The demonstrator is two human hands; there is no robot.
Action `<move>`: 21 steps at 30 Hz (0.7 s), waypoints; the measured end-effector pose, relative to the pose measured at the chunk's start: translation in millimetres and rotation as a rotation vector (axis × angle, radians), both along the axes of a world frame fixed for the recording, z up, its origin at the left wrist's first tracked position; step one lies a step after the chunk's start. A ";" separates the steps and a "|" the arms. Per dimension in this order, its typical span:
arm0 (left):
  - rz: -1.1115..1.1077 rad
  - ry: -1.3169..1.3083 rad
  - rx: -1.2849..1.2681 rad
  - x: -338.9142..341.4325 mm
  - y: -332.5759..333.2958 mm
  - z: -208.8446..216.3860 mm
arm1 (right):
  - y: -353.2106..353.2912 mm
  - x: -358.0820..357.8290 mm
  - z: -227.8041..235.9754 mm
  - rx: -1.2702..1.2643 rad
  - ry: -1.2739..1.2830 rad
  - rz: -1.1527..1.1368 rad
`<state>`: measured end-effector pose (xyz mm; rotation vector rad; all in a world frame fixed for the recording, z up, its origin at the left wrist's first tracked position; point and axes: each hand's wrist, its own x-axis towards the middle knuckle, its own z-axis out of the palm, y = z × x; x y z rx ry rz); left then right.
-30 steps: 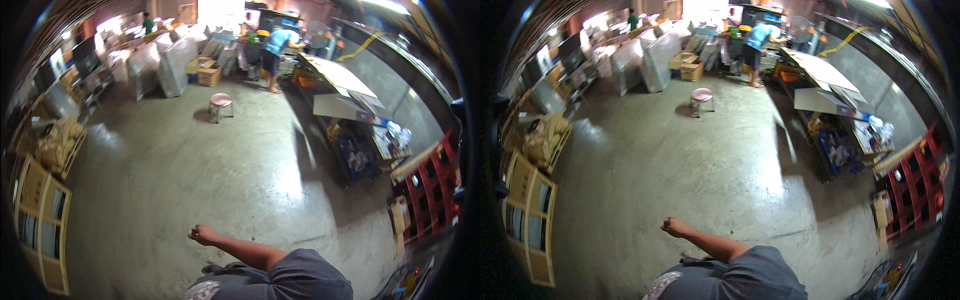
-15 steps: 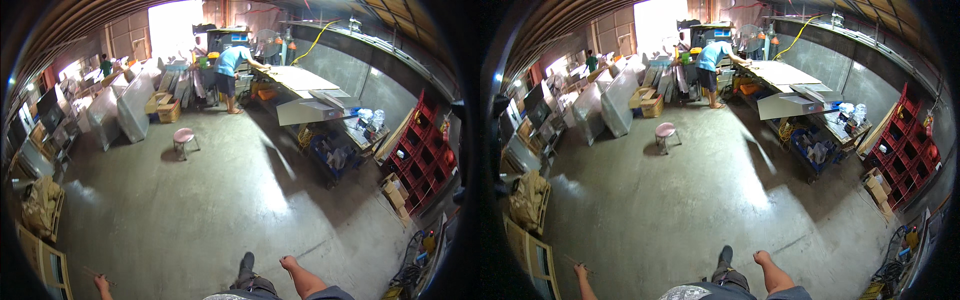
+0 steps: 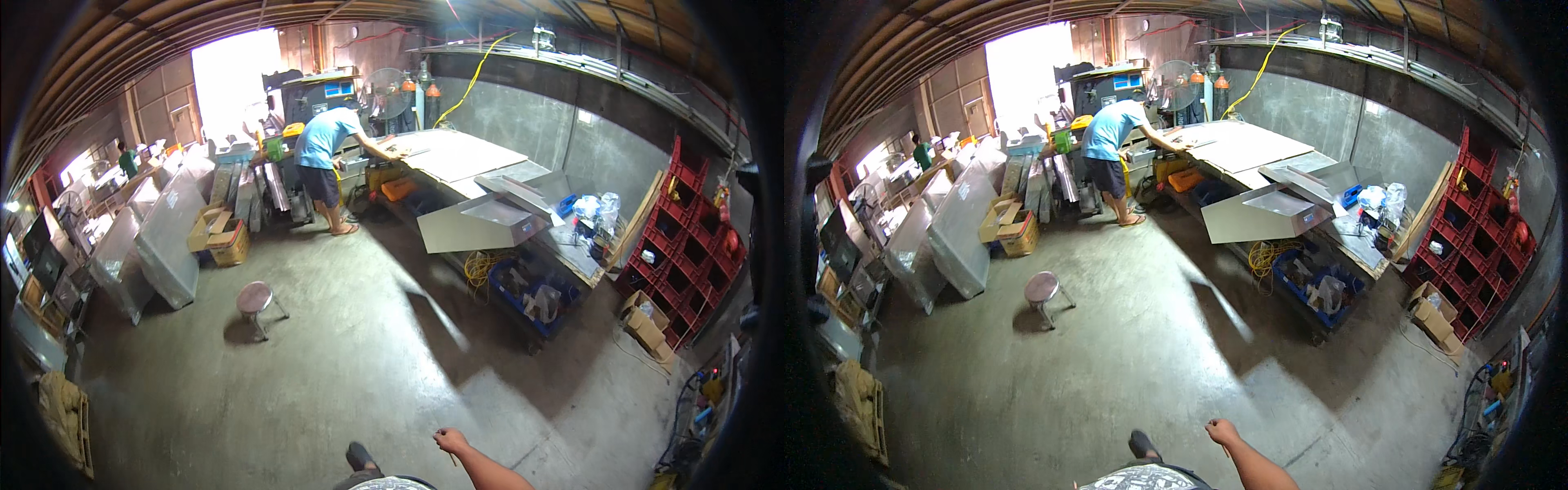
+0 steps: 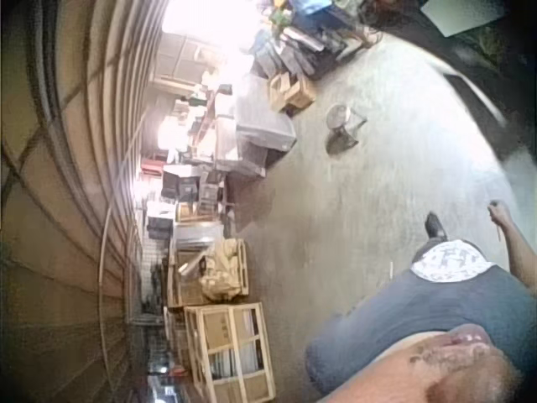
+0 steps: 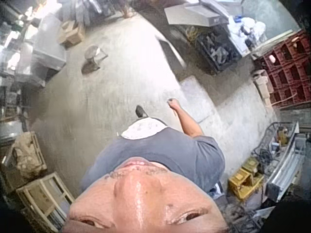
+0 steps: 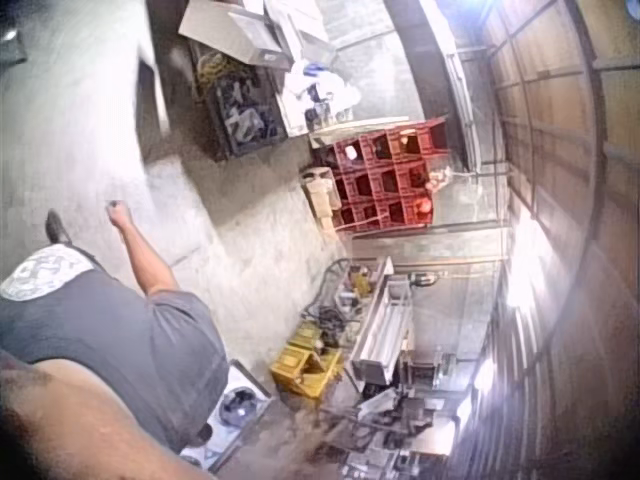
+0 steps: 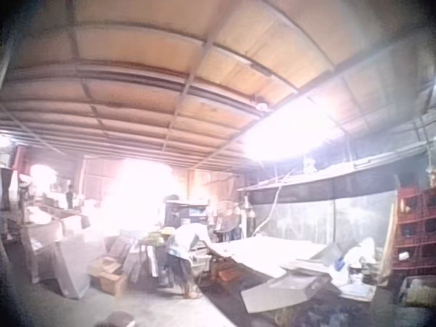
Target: The person measures copper rods with a tape measure, then uses an angle grinder to cut a rod to length. The person also handles a metal frame and a copper rod with pliers.
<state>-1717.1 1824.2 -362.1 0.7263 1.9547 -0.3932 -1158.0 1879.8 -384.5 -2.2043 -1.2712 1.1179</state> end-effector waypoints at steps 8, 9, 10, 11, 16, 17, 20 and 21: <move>-0.228 0.070 0.027 52.5 310.2 -51.7 | 198.3 17.1 65.0 0.214 -0.205 -0.262; -0.277 0.069 0.102 66.6 366.0 -52.8 | 228.1 25.3 55.0 0.319 -0.192 -0.223; -0.309 0.062 0.216 81.5 430.7 -50.5 | 262.7 27.3 68.6 0.268 -0.025 -0.215; -0.370 -0.006 0.313 115.4 498.2 -22.8 | 296.3 28.8 98.0 0.199 0.137 -0.220; -0.450 -0.617 0.759 282.5 724.2 148.4 | 448.7 19.9 173.3 0.174 0.657 -0.093; -0.523 -0.778 0.756 315.1 751.1 171.7 | 478.8 21.9 182.5 0.174 0.728 -0.058; -0.676 -0.998 0.581 388.1 807.4 183.0 | 575.5 35.4 172.8 0.251 0.870 0.144; -0.693 -1.102 0.532 405.4 824.8 175.4 | 610.2 40.3 171.5 0.242 0.874 0.192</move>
